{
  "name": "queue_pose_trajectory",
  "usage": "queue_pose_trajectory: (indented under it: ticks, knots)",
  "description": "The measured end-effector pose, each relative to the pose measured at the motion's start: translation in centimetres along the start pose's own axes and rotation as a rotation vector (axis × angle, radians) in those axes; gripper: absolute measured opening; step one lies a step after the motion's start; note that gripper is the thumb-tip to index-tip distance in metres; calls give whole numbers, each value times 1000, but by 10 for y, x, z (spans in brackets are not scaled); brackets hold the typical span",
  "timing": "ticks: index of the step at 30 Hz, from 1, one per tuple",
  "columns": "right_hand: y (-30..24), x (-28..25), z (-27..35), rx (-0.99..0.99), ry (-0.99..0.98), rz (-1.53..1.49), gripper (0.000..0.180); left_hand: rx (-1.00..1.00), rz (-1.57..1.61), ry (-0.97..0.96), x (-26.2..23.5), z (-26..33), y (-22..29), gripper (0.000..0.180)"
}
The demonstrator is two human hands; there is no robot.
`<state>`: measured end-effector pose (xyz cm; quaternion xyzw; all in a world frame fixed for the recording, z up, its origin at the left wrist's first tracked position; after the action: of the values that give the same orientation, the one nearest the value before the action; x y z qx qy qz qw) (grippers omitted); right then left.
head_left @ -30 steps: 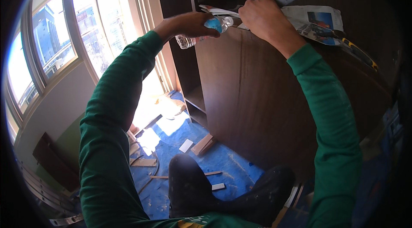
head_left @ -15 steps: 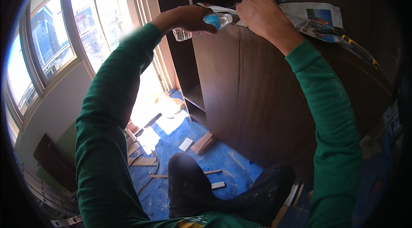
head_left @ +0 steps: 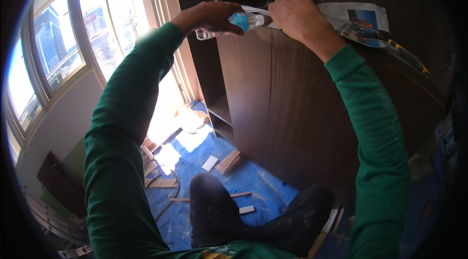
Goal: The person applies edge banding to a wooden furniture panel. They repeatedly wet the edge with a water bottle, press the banding strip along the edge, and smooth it with a tool.
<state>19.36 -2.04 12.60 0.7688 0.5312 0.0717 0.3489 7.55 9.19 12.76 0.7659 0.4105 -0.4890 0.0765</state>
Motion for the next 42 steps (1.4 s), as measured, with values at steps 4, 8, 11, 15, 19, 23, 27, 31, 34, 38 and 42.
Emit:
queue_pose_trajectory:
  ticks: [4, 8, 11, 15, 19, 23, 27, 31, 34, 38, 42]
  knots:
    - [-1, -1, -1, 1, -26, -7, 8, 1, 51, 27, 7, 2, -11, 94]
    - [0, -1, -1, 6, -65, -6, 10, -8, 38, 29, 11, -1, -16, 95]
    - [0, -1, -3, 11, -21, 1, 9, -3, 57, 42, 14, 0, -19, 94]
    - [3, 3, -1, 4, -58, 9, 10, 33, 93, 104, 14, 1, -16, 89]
    - [1, 0, -2, 0, -56, 3, 11, 23, 109, 82, 16, 5, -21, 94]
    - [2, -1, -2, -2, -41, 9, 12, 61, 117, 98, 12, 3, -14, 94]
    - [1, -1, -2, -8, -51, 2, 12, 43, 122, 86, 8, 3, -8, 94]
    - [1, 0, -2, -11, -21, -4, 12, 56, 92, 103, 6, 3, -4, 95]
    - [1, 3, -3, -18, -27, 7, 12, 23, 75, 73, 9, 3, -10, 94]
    - [1, 0, -3, -3, -34, 5, 12, 10, 102, 69, 10, 4, -10, 92]
    - [2, 3, -3, -11, -57, 9, 12, 59, 54, 107, 5, 3, -7, 90]
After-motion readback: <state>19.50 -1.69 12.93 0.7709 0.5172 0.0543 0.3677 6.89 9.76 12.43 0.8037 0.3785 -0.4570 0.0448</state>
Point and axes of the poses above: each hand's wrist, its own z-axis away from the middle knuckle, its own x-axis out of the palm, y = z × x, the point moved 9 cm from there along -z, towards the middle knuckle, and after that the axes turned 15 degrees about y, right-handed, at the moved point
